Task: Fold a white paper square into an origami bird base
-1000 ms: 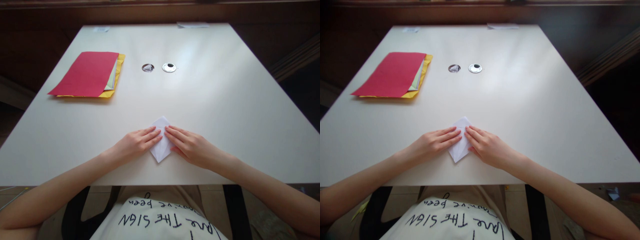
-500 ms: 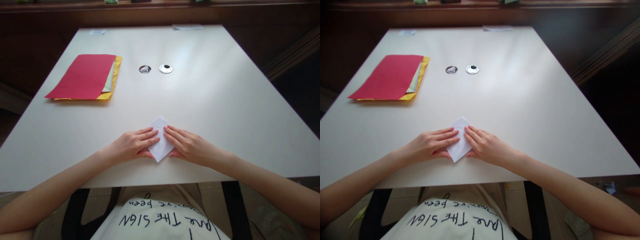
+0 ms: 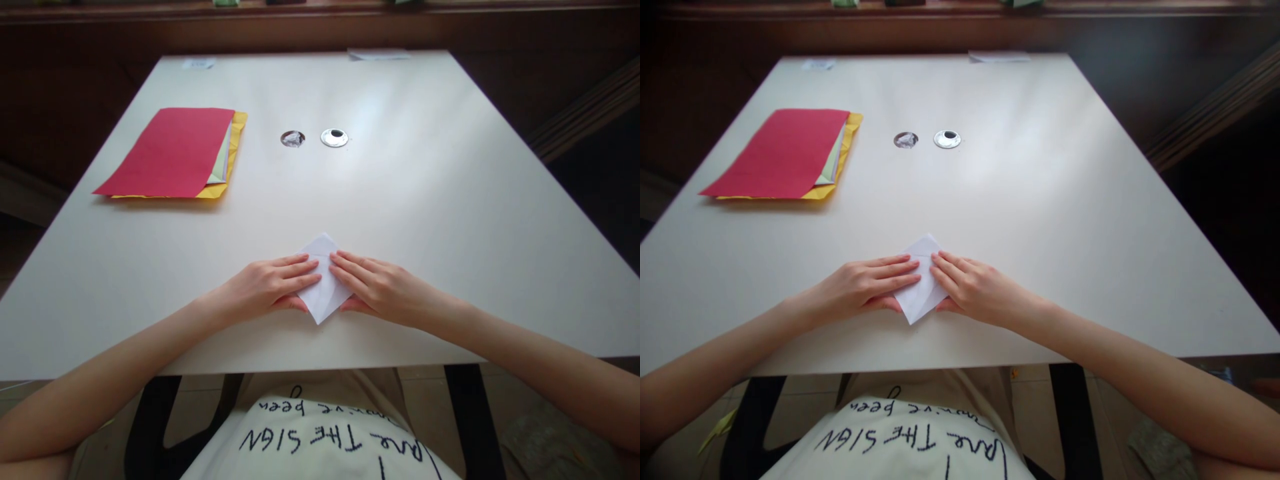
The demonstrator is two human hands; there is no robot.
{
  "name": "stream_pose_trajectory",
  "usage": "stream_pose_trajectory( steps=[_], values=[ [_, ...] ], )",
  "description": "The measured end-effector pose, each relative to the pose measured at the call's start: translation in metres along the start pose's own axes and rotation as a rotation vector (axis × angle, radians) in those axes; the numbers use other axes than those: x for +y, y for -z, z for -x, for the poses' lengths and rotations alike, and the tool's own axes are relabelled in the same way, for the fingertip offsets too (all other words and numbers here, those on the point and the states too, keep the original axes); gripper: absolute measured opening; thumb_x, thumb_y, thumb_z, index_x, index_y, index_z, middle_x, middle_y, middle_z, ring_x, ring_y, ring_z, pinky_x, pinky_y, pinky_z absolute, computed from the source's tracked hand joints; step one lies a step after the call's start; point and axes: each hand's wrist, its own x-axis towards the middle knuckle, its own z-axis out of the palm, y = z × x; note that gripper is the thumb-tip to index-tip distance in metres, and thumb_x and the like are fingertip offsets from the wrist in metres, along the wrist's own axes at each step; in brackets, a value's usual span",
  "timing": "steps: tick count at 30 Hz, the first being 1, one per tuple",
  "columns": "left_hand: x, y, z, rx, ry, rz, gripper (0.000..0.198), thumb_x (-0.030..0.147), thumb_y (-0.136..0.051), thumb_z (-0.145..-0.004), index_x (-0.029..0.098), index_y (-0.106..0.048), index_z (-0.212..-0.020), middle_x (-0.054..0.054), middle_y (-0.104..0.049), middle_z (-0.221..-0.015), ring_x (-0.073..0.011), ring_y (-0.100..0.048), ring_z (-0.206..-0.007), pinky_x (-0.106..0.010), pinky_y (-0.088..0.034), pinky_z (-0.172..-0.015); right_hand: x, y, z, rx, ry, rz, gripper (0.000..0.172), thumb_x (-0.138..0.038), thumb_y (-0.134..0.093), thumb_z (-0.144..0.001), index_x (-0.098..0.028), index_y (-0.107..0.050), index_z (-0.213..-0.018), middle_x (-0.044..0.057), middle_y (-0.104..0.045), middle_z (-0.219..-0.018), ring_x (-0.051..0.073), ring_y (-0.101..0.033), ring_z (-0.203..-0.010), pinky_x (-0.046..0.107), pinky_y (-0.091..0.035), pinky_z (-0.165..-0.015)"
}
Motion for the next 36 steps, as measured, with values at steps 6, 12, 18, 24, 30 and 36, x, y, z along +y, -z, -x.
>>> stream_pose_trajectory(
  steps=[6,12,18,24,30,36],
  values=[
    [-0.015,-0.001,-0.011,0.024,0.0,-0.058,0.043,0.043,-0.043,-0.09,0.018,-0.053,-0.123,-0.006,-0.051,-0.131,-0.0189,-0.045,-0.124,-0.034,-0.041,-0.103,0.021,-0.004,-0.005,0.005,-0.005,-0.032,0.048,-0.038,-0.045,-0.09,0.001,-0.052,-0.119,0.021,-0.051,-0.126,0.028,-0.049,-0.118,0.041,-0.047,-0.096],
    [-0.023,0.001,-0.016,0.011,-0.015,-0.071,0.043,0.044,-0.043,-0.089,0.02,-0.053,-0.123,-0.004,-0.051,-0.131,-0.0183,-0.046,-0.123,-0.034,-0.042,-0.102,0.032,-0.006,-0.006,0.037,0.03,-0.036,0.044,-0.034,-0.042,-0.092,0.001,-0.053,-0.117,0.021,-0.054,-0.123,0.028,-0.05,-0.117,0.041,-0.048,-0.095],
    [-0.017,-0.003,-0.016,0.089,-0.007,-0.124,0.038,0.034,-0.037,-0.093,0.014,-0.054,-0.121,-0.007,-0.054,-0.128,-0.0192,-0.049,-0.12,-0.034,-0.044,-0.099,0.032,-0.014,-0.004,0.154,-0.001,-0.074,0.037,-0.02,-0.041,-0.091,0.003,-0.051,-0.118,0.02,-0.058,-0.119,0.026,-0.054,-0.112,0.038,-0.05,-0.092],
    [-0.014,-0.009,-0.021,0.215,0.034,-0.089,0.029,0.026,-0.043,-0.09,0.012,-0.059,-0.11,-0.009,-0.063,-0.116,-0.0208,-0.058,-0.109,-0.034,-0.051,-0.09,0.017,-0.012,-0.013,0.18,-0.094,-0.038,0.035,-0.026,-0.049,-0.086,0.001,-0.058,-0.107,0.019,-0.061,-0.113,0.029,-0.057,-0.105,0.039,-0.052,-0.087],
    [-0.013,-0.016,-0.026,0.299,0.118,-0.016,0.02,0.024,-0.046,-0.089,0.016,-0.064,-0.096,-0.009,-0.065,-0.103,-0.0206,-0.059,-0.097,-0.034,-0.052,-0.078,0.01,-0.01,-0.024,0.213,-0.243,-0.114,0.029,-0.03,-0.045,-0.09,-0.008,-0.064,-0.092,0.015,-0.063,-0.094,0.023,-0.057,-0.085,0.034,-0.053,-0.066],
    [-0.016,-0.018,-0.025,0.328,0.197,0.09,0.02,0.023,-0.047,-0.089,0.018,-0.066,-0.094,-0.008,-0.059,-0.091,-0.0166,-0.053,-0.083,-0.029,-0.047,-0.073,0.02,-0.021,-0.021,0.313,-0.351,-0.366,0.015,-0.02,-0.051,-0.086,-0.016,-0.065,-0.084,0.008,-0.063,-0.085,0.017,-0.056,-0.077,0.027,-0.047,-0.065]
  ],
)
